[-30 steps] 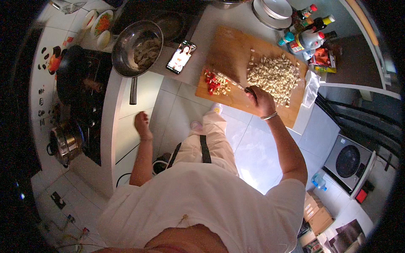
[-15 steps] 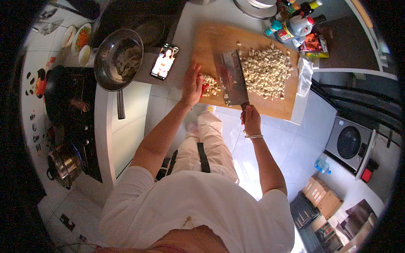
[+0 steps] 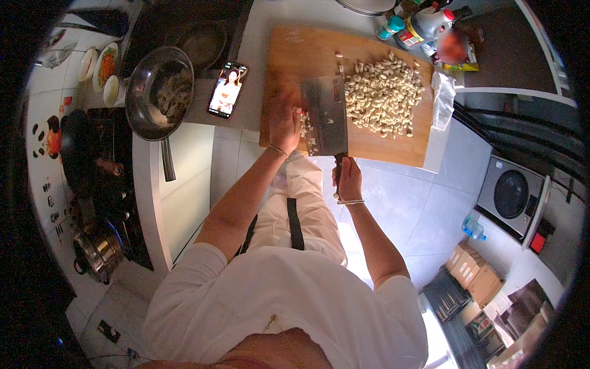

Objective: The person dices a red pepper and garlic on a wooden board using a cleaver and then scoops the diced ingredients into a metal pan.

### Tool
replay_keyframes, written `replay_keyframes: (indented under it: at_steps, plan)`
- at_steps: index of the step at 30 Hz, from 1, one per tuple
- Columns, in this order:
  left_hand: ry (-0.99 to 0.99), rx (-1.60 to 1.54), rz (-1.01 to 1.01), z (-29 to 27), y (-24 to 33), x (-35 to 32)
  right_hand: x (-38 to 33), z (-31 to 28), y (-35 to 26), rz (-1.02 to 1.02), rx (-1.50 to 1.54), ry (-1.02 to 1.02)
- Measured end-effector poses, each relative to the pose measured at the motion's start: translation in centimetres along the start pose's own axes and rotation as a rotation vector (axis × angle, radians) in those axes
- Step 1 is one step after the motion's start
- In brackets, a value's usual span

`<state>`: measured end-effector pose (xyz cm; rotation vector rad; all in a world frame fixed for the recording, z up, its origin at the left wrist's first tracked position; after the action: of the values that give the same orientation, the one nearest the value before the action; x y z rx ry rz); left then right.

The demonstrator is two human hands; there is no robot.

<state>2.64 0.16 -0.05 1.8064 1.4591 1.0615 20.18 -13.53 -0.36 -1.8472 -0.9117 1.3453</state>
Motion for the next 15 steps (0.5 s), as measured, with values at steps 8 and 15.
replay_keyframes:
  at_steps: [8,15]
  plan:
    - [0.056,0.033,0.068,-0.5,1.5,0.6,-0.2,5.0,0.4,0.0,0.014,0.002]
    - [-0.024,0.063,0.102,0.0,1.6,0.9,-0.5,6.6,1.0,0.056,0.147,-0.012]
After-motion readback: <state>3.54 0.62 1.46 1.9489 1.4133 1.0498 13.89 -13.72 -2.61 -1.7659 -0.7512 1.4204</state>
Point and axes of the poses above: each hand's wrist, its own x-axis towards the middle knuckle, its own z-axis out of the palm, y = z × x, the point moved 7 cm from there along x, towards the middle knuckle, and after that the axes turned 10 degrees about -x, right-handed, at the moved point
